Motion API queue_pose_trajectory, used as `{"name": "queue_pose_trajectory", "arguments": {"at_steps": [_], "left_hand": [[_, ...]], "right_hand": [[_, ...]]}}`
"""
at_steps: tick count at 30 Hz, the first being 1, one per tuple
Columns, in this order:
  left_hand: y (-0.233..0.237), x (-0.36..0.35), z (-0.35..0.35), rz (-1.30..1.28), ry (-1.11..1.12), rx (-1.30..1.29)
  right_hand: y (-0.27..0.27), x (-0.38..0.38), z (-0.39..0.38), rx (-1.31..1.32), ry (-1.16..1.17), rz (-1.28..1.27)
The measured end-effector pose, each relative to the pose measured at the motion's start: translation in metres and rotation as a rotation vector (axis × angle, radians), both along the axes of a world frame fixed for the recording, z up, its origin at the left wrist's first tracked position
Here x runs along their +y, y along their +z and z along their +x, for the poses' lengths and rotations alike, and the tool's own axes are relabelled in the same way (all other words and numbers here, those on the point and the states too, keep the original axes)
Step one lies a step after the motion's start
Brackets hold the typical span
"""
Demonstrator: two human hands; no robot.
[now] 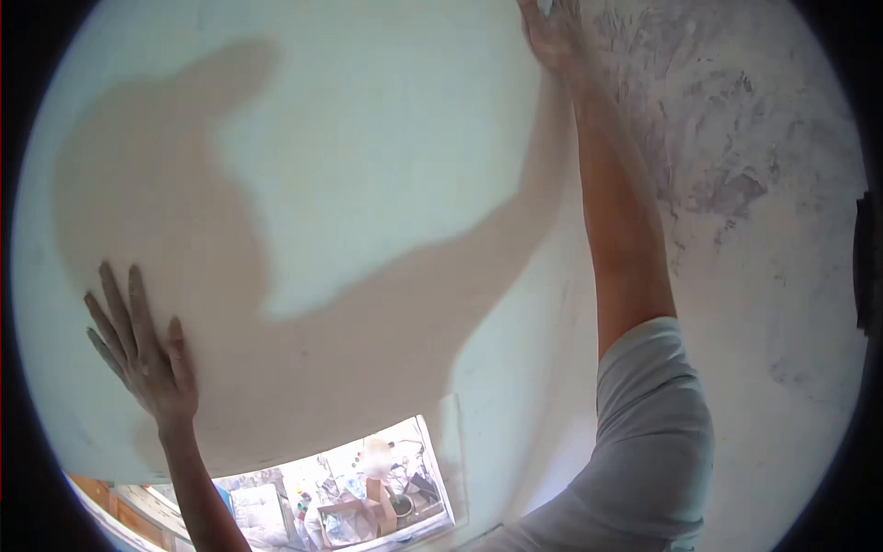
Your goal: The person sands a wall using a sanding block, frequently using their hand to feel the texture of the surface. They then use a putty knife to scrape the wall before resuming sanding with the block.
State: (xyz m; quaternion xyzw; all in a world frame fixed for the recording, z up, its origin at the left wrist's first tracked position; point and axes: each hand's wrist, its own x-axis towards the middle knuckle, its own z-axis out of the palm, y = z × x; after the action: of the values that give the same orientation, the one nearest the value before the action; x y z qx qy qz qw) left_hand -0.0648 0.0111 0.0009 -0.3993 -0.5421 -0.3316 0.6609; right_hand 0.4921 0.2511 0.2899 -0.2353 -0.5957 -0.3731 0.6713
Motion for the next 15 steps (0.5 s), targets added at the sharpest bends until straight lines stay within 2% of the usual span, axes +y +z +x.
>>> {"name": "queue_pose_trajectory", "arguments": {"at_steps": [3, 5, 7, 8, 10, 13, 15], "left_hand": [[0.002, 0.001, -0.001, 0.021, -0.001, 0.013], [0.001, 0.003, -0.003, 0.046, -0.001, 0.028], [0.001, 0.004, -0.005, 0.038, 0.004, 0.031], [0.002, 0.005, -0.005, 0.042, 0.021, 0.039], [0.004, 0.006, -0.004, 0.052, 0.032, 0.049], [0.003, 0.006, -0.003, 0.071, 0.047, 0.045], [0.002, 0.005, -0.003, 0.069, 0.041, 0.034]], "right_hand": [[-0.111, -0.020, -0.009, 0.003, -0.025, -0.120], [-0.203, -0.018, 0.001, -0.171, -0.185, -0.095], [-0.300, -0.040, -0.012, -0.134, -0.170, -0.251], [-0.345, -0.034, -0.012, -0.147, -0.095, -0.221], [-0.421, -0.044, -0.020, -0.160, -0.153, -0.233], [-0.429, -0.036, -0.018, -0.145, -0.142, -0.256], [-0.348, -0.029, -0.017, -0.164, -0.120, -0.172]]}}
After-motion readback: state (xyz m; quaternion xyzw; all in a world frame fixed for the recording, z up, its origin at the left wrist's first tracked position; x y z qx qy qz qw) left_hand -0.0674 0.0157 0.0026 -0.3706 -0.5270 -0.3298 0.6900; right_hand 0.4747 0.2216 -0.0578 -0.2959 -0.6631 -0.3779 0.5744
